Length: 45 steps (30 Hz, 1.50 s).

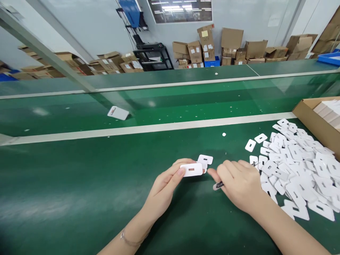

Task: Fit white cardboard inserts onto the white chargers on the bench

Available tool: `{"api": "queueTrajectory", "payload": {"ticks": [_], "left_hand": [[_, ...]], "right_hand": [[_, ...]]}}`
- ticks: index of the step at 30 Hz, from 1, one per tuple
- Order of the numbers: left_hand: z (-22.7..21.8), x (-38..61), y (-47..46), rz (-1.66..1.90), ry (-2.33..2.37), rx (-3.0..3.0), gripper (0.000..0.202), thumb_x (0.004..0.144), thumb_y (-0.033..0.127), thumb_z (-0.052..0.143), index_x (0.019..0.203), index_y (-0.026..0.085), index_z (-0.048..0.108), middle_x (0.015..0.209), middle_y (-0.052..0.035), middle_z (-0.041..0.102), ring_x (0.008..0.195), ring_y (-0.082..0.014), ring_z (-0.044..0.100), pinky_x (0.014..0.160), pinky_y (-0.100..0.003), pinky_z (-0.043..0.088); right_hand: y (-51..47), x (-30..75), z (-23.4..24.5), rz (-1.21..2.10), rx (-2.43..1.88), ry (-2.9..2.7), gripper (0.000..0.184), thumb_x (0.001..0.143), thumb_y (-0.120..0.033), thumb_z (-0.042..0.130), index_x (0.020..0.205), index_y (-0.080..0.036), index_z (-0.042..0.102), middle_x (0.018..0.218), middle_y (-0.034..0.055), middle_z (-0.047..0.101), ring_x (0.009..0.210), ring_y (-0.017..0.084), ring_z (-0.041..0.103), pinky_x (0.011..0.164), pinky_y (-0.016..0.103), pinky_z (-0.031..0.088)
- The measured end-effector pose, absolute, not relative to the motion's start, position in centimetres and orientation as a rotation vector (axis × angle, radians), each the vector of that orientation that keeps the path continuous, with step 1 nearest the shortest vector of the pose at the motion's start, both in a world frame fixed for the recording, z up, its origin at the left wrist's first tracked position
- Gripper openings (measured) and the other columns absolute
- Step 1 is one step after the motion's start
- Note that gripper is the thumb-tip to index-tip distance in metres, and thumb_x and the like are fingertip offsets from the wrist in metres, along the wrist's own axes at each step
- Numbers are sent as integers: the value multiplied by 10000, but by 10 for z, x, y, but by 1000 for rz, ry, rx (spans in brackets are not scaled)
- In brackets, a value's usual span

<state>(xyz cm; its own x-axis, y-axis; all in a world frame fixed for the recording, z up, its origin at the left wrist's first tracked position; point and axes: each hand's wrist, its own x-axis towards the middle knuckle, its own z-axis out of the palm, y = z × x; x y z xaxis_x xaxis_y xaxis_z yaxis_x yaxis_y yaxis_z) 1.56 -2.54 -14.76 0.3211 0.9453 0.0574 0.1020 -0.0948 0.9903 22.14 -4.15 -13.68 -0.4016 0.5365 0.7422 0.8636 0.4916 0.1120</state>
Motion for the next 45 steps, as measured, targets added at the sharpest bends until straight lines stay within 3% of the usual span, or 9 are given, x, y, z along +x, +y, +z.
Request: {"api": "queueTrajectory", "payload": {"ticks": [5,11,16,27,30,35,39,42,45], "left_hand": [[-143,19,-31,884,947,1675,301,949,333,433,914,229,714,1030,-69,665,1035,-236,567,925,-339,431],[-137,24,-40,809,800,1758,311,967,251,388,995,261,697,969,-50,654,979,-197,553,860,-291,437],[-140,25,-40,791,821,1772,299,963,249,391,940,242,689,973,-50,640,952,-194,549,855,-288,428],[-144,19,-35,848,922,1719,298,961,297,405,870,228,680,1031,-57,624,1025,-203,525,892,-288,405],[-146,19,-35,854,877,1756,280,966,287,404,907,232,671,1027,-54,627,1033,-201,523,889,-290,402],[-148,21,-35,854,871,1763,280,970,297,400,912,247,669,1031,-46,628,1008,-195,529,869,-289,402],[-148,22,-33,835,926,1707,309,965,351,404,886,247,684,1017,-51,637,1006,-210,526,887,-307,398],[-149,21,-29,863,934,1673,328,959,403,408,926,255,699,1036,-55,644,1024,-222,527,919,-327,392],[-152,21,-29,910,940,1673,349,936,476,433,946,264,710,1012,-57,663,995,-230,559,908,-339,411]], "right_hand": [[-47,207,-134,-386,-1132,-2163,328,973,-224,363,738,-174,586,552,-25,532,443,104,369,493,259,267],[-47,205,-137,-1,-1048,-2129,384,956,-149,347,576,-199,363,477,-55,399,424,89,297,479,236,241],[-42,210,-142,19,-1022,-2019,433,960,-155,415,551,-199,280,435,-74,331,407,76,265,473,239,228],[-45,214,-134,0,-1053,-2018,137,934,-146,417,898,-172,546,614,-33,579,460,86,440,511,209,344],[-46,208,-137,-7,-1031,-2108,231,955,-200,405,763,-181,532,585,-31,564,452,89,410,497,226,300],[-44,208,-142,-2,-1025,-2060,346,931,-109,407,596,-189,441,522,-42,545,433,78,407,488,232,278],[-42,213,-142,-15,-1039,-2005,205,930,-104,417,839,-169,589,588,-35,606,480,86,496,515,224,330],[-42,214,-138,-69,-1051,-2083,212,942,-272,480,1062,-137,591,672,-7,642,510,104,540,529,240,358],[-49,211,-140,-133,-1038,-2176,216,941,-313,480,1073,-171,576,781,25,685,580,141,607,554,261,392]]}}
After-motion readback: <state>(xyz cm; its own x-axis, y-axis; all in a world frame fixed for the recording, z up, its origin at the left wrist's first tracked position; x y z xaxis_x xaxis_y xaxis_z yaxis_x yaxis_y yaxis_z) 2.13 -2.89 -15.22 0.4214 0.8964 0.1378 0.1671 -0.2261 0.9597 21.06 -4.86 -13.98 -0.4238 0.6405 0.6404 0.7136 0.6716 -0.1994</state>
